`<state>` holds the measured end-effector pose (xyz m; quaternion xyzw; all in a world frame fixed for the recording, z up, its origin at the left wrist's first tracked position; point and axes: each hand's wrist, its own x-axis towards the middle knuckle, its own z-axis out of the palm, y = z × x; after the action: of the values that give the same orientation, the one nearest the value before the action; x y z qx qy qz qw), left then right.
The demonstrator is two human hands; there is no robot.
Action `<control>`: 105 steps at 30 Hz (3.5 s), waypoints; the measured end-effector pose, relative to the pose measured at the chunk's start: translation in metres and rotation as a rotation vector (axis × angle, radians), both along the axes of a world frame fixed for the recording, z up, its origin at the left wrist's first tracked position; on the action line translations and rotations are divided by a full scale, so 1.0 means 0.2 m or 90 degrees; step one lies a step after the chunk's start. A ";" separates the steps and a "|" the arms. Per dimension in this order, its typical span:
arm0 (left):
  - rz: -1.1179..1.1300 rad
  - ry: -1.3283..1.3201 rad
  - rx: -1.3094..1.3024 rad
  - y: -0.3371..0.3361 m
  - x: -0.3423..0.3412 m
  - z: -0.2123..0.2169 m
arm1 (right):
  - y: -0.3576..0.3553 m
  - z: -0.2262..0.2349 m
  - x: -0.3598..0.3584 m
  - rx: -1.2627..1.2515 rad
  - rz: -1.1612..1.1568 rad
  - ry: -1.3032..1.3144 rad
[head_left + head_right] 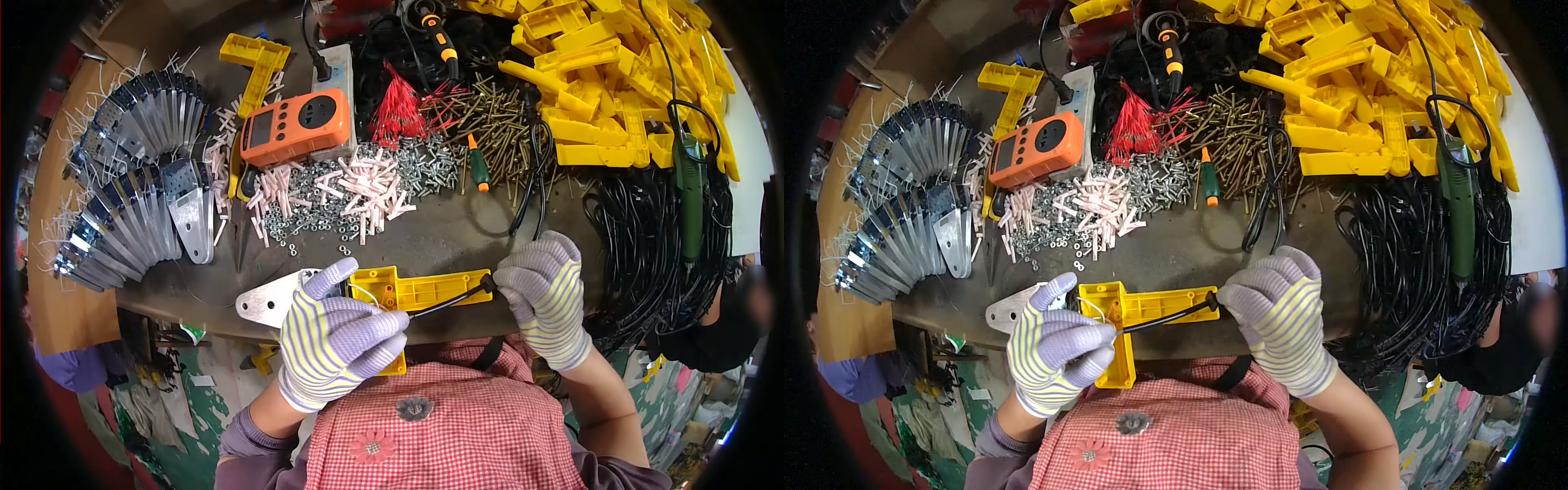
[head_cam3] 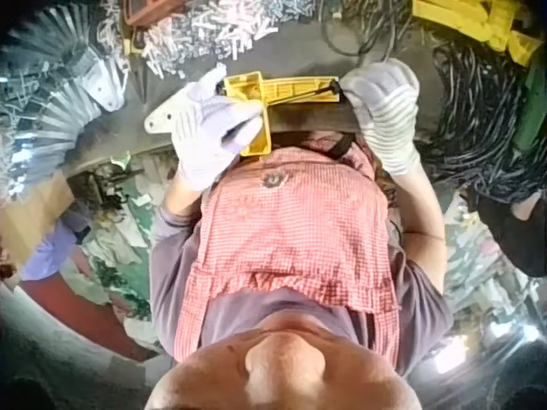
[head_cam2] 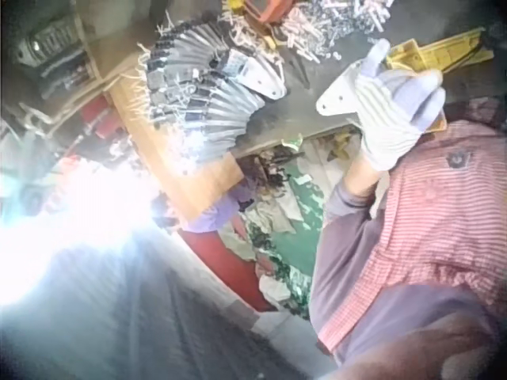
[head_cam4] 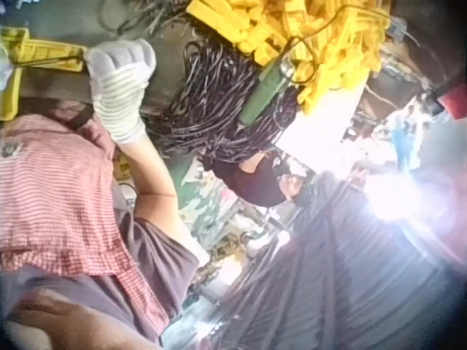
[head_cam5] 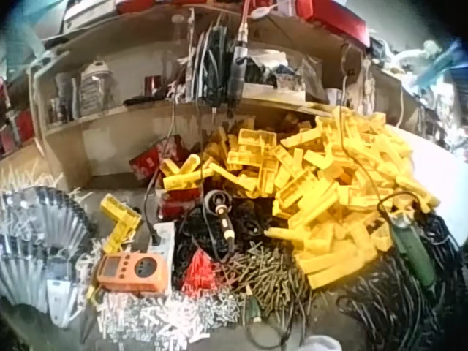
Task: Assembling mechanical and electronic components at a workbench using tools like a soldering iron and electric screwdriver.
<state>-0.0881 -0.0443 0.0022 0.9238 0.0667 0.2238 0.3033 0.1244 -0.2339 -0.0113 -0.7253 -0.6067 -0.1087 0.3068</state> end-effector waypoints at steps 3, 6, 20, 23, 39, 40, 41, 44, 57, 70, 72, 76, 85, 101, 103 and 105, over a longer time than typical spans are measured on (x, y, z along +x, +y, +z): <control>-0.013 0.000 0.040 -0.01 0.04 -0.04 | 0.01 -0.04 -0.03 -0.001 -0.046 -0.071; 0.030 0.017 0.114 -0.04 0.08 -0.06 | 0.02 -0.05 -0.01 -0.015 -0.039 -0.066; 0.037 -0.029 0.137 -0.03 0.13 -0.12 | -0.02 -0.05 0.04 0.034 0.020 -0.152; 0.018 0.031 0.178 -0.04 0.16 -0.08 | -0.02 -0.10 0.09 0.007 0.050 -0.021; 0.038 0.072 0.294 -0.08 0.11 -0.05 | 0.22 -0.05 -0.13 -0.092 0.161 0.106; 0.074 0.001 0.282 -0.11 0.04 -0.08 | 0.24 -0.06 -0.14 -0.089 0.172 0.109; 0.064 0.068 0.313 -0.15 -0.04 -0.06 | 0.23 -0.07 -0.15 -0.097 0.169 0.089; -0.019 0.265 0.393 -0.20 -0.13 -0.03 | 0.22 -0.07 -0.17 -0.114 0.171 0.060; -0.059 0.255 0.438 -0.21 -0.11 0.01 | 0.38 0.05 -0.23 -0.283 0.225 0.038; -0.031 0.216 0.443 -0.18 -0.07 -0.01 | 0.32 0.05 -0.18 -0.176 0.140 0.301; -0.042 0.223 0.438 -0.18 -0.07 -0.01 | 0.33 0.07 -0.20 -0.180 0.135 0.247; -0.067 0.216 0.398 -0.16 -0.05 -0.05 | 0.36 0.06 -0.21 -0.276 0.127 0.137; -0.100 0.201 0.320 -0.09 -0.05 0.02 | 0.36 0.07 -0.25 -0.337 0.134 0.048; -0.147 0.185 0.224 -0.04 -0.05 -0.03 | 0.39 0.10 -0.22 -0.371 0.180 0.071; -0.140 0.222 0.231 -0.05 -0.05 -0.01 | 0.39 0.09 -0.22 -0.354 0.184 0.071; -0.141 0.224 0.228 -0.05 -0.04 0.01 | 0.40 0.09 -0.20 -0.397 0.207 0.109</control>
<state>-0.0967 -0.0545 0.0047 0.9891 -0.0237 0.0336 0.1414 0.0850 -0.1531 0.0067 -0.6847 -0.6900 0.1927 0.1336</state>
